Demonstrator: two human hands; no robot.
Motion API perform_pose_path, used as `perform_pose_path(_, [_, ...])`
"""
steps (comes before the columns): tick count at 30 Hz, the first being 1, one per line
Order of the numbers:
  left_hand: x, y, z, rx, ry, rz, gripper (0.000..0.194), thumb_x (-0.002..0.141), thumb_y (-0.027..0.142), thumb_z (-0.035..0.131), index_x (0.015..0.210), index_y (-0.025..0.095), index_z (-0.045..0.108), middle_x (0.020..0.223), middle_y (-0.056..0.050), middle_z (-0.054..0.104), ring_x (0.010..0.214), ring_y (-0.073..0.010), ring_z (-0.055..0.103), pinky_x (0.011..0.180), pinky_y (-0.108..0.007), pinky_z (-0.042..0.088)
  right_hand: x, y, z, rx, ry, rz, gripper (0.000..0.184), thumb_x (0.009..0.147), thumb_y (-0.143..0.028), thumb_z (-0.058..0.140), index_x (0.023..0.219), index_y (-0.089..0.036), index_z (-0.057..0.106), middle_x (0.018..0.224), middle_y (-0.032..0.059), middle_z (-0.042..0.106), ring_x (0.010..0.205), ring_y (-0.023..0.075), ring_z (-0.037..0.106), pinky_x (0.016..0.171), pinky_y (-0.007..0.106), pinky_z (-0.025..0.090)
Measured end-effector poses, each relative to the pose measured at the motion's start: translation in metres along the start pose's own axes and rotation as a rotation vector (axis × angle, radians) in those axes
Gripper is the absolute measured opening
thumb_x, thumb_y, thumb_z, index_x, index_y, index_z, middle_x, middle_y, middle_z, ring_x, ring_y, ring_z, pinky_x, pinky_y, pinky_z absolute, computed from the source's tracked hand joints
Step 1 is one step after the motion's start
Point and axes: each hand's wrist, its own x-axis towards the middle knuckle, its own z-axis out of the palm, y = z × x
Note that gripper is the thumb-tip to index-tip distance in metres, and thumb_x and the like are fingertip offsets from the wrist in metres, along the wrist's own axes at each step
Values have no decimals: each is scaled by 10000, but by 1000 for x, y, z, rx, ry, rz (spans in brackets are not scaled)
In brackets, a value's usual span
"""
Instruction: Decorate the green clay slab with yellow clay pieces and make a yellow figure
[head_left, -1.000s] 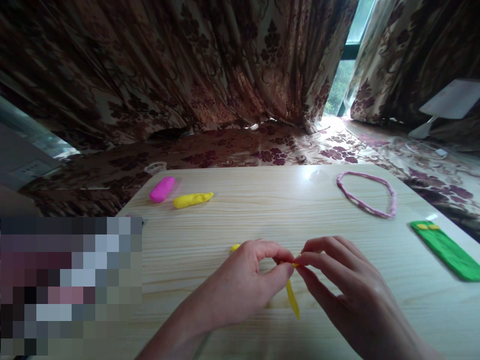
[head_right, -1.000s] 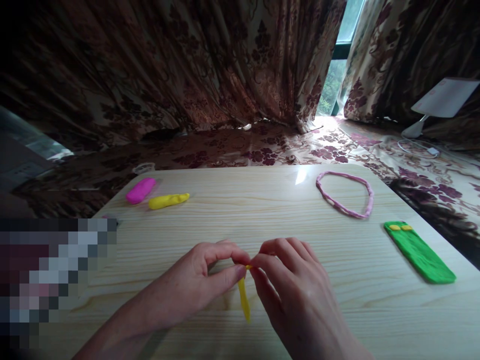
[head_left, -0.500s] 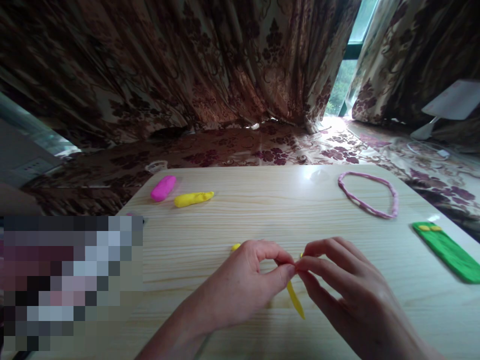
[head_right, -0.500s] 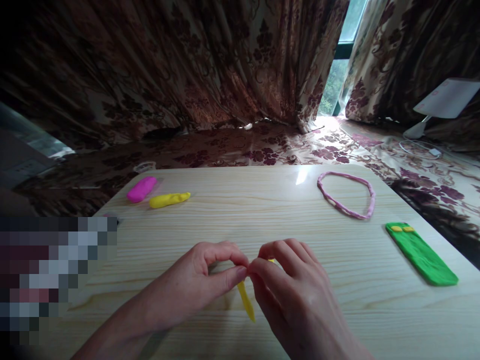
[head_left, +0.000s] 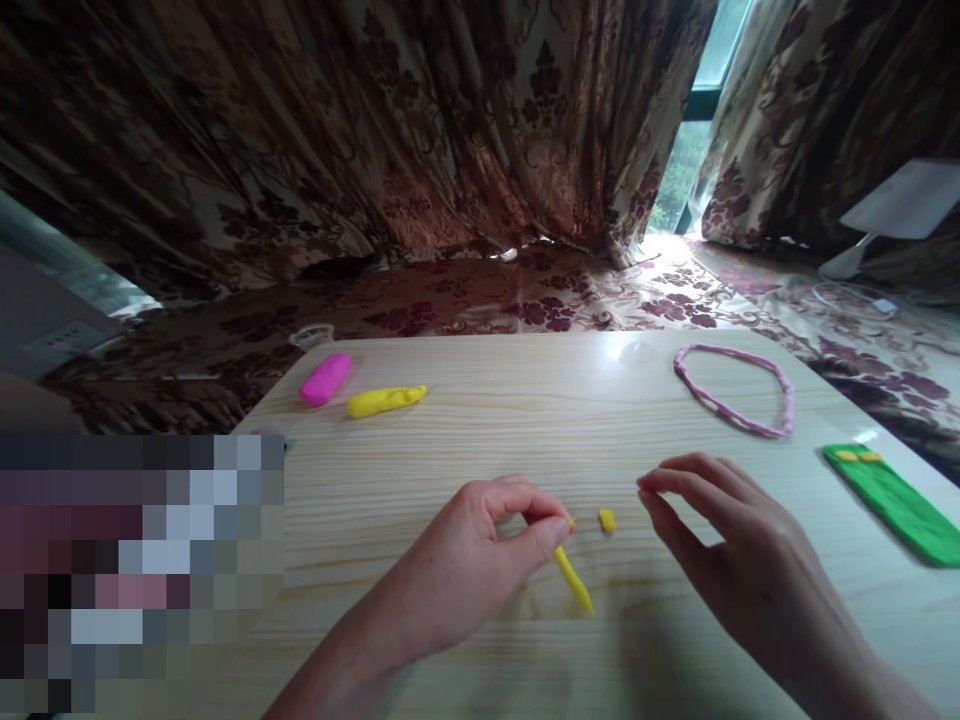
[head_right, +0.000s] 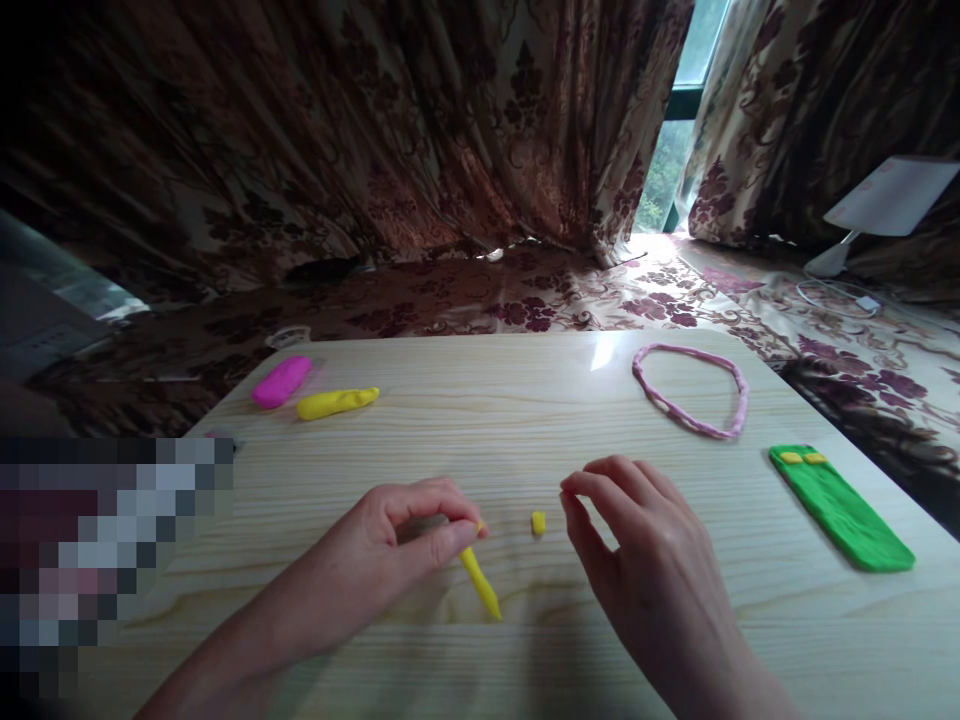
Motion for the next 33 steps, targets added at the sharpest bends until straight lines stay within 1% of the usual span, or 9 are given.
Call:
perform_pose_path(3, [1,-3,-1,-84,23,-25,194,840,325,540,866,214,697,847,12,690,835,-158,605,768,-239,433,-4,4,7,26,-101,10,127,874,-199,502,928,-218,616,898,52,605,800,192,553,687,326,435])
perform_pose_path(6, [2,-6,2,-167,28,-66,202,827,345,564,923,221,691,891,8,710,859,-165,615,778,-245,449,-5,1,16,39,-166,9,133,882,-182,489,898,-212,618,867,47,608,779,182,549,682,318,435])
perform_pose_path(9, [2,-6,4,-196,50,-81,190,813,340,582,906,210,686,877,0,706,840,-168,618,757,-247,459,-4,-4,21,25,-178,6,137,876,-172,500,855,-211,629,819,38,610,756,174,550,673,306,439])
perform_pose_path(13, [2,-5,4,-167,63,-83,199,813,348,578,870,197,696,833,-4,702,810,-170,608,732,-245,454,-3,-6,18,-13,-209,-16,164,868,-162,500,774,-210,626,808,40,607,762,175,553,676,302,444])
perform_pose_path(19, [0,-3,1,-179,32,-66,233,850,342,537,968,214,692,849,13,705,834,-153,598,747,-221,432,-8,-8,15,-19,-207,-9,206,868,-133,474,993,-227,608,909,54,592,815,195,533,706,343,432])
perform_pose_path(23, [-3,1,0,-174,42,-53,230,854,335,533,952,204,694,835,9,697,825,-154,591,741,-223,429,-11,-10,14,-13,-259,-12,163,867,-141,482,856,-220,625,868,44,587,790,195,523,690,356,425])
perform_pose_path(26, [-8,4,0,-155,38,-34,202,852,319,537,899,199,692,819,10,679,810,-150,584,729,-223,428,-9,-14,8,54,-187,-23,176,861,-148,506,970,-229,619,916,45,587,815,190,531,708,355,435])
perform_pose_path(29, [-11,7,2,-131,17,-24,195,859,311,524,884,199,683,823,8,668,807,-151,581,732,-234,428,-6,-23,-1,230,-72,-44,284,855,-142,534,1111,-260,576,983,34,578,855,159,548,722,299,457])
perform_pose_path(33, [-19,15,5,-114,-3,0,196,858,314,521,898,209,681,809,15,664,796,-150,581,726,-240,433,-7,-41,-10,376,-89,-97,344,848,-113,541,1139,-295,566,971,11,577,854,131,558,719,246,470])
